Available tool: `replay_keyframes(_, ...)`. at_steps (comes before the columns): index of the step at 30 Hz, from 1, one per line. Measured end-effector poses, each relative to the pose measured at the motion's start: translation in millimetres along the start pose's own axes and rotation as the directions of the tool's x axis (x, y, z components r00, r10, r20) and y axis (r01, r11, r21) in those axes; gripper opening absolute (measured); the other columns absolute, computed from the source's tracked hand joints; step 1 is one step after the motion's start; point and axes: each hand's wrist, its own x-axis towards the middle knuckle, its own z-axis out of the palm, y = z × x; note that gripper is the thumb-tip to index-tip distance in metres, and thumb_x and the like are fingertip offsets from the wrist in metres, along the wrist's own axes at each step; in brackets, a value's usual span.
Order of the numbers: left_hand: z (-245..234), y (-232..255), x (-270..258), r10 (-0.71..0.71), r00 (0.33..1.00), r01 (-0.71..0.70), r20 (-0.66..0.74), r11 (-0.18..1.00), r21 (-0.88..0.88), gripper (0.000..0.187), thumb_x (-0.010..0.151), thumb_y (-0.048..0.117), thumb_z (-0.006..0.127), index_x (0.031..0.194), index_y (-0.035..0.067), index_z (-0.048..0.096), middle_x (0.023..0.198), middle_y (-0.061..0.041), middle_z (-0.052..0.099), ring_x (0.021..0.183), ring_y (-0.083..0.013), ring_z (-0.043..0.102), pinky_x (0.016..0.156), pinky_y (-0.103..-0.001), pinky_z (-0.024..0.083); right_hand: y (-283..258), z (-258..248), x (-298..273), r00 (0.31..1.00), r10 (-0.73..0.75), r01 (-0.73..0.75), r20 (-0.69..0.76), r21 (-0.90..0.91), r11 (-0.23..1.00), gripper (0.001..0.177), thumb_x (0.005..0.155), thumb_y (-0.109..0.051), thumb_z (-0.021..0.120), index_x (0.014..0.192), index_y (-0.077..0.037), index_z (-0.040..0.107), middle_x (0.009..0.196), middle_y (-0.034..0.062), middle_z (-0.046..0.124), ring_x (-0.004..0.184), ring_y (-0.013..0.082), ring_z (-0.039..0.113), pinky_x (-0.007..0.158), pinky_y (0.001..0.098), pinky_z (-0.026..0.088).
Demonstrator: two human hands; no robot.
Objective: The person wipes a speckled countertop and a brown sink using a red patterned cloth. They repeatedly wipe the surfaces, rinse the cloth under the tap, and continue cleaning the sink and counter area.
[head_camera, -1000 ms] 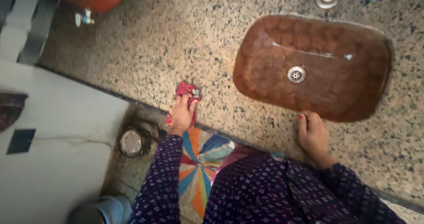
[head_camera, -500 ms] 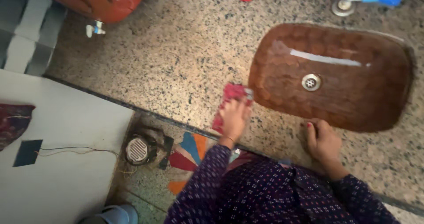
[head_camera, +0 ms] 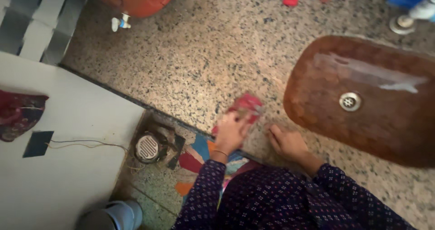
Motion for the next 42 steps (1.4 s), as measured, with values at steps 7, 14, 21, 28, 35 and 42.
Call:
replay_keyframes(7,-28.4,-125.8,50.8,-0.402,0.871,0.463,-0.281,0.865,0.196,0.053,0.097,0.052,0.053,0.145,0.031,0.057,0.123,-0.017,0.055,0.117,-0.0408,0.050,0.096,-0.060,0.039,5.6,15.7,31.0,0.982,-0.150,0.146,-0.112,-0.050,0.988,0.019,0.093,-0.030,0.060,0.092,-0.011,0.057,0.081,0.0146,0.067,0.069,0.0394,0.067,0.060,0.0521,0.053)
replay_keyframes(14,4.4,-147.3,133.4,-0.497,0.737,0.610,-0.458,0.780,0.136,0.047,0.099,0.047,0.050,0.142,0.033,0.059,0.123,-0.016,0.055,0.111,-0.0406,0.050,0.092,-0.060,0.038,-3.8,5.6,44.7,0.940,-0.235,0.235,-0.247,-0.031,0.972,0.019,0.090,-0.021,0.063,0.105,-0.010,0.065,0.081,0.0139,0.065,0.069,0.0364,0.066,0.061,0.0485,0.053)
replay_keyframes(21,13.8,-51.7,155.1,-0.146,0.964,0.185,-0.223,0.968,0.168,0.034,0.099,0.037,0.050,0.129,0.030,0.066,0.117,-0.008,0.061,0.110,-0.0330,0.055,0.087,-0.056,0.043,-8.3,0.8,45.0,0.924,-0.234,0.246,-0.301,0.003,0.969,0.018,0.093,-0.021,0.065,0.109,-0.012,0.065,0.086,0.0104,0.068,0.073,0.0347,0.068,0.065,0.0454,0.055)
replay_keyframes(28,21.4,23.3,98.6,0.131,0.990,-0.137,-0.048,0.982,-0.127,0.039,0.107,0.031,0.054,0.146,0.033,0.058,0.116,-0.007,0.061,0.110,-0.0297,0.056,0.100,-0.050,0.043,2.6,11.4,36.4,0.890,-0.205,0.185,-0.408,-0.089,0.979,0.039,0.089,-0.026,0.071,0.124,-0.011,0.061,0.122,0.0138,0.058,0.113,0.0359,0.054,0.098,0.0527,0.042)
replay_keyframes(35,-19.4,-23.9,28.4,0.143,0.990,-0.143,0.021,0.990,-0.012,0.046,0.096,0.031,0.056,0.142,0.028,0.061,0.127,-0.014,0.060,0.125,-0.0412,0.051,0.103,-0.059,0.037,-9.2,2.5,43.1,0.900,-0.201,0.163,-0.387,-0.130,0.978,0.050,0.087,-0.032,0.068,0.130,-0.009,0.056,0.140,0.0171,0.050,0.137,0.0382,0.042,0.118,0.0570,0.028)
replay_keyframes(42,-31.8,-127.5,112.6,-0.103,0.931,0.134,-0.350,0.989,0.066,0.047,0.099,0.033,0.059,0.145,0.023,0.057,0.149,-0.027,0.044,0.141,-0.0496,0.037,0.118,-0.060,0.030,-12.9,0.6,48.1,0.936,-0.110,0.082,-0.333,-0.096,0.992,0.047,0.087,-0.034,0.066,0.125,-0.009,0.056,0.137,0.0152,0.051,0.137,0.0372,0.042,0.118,0.0564,0.028)
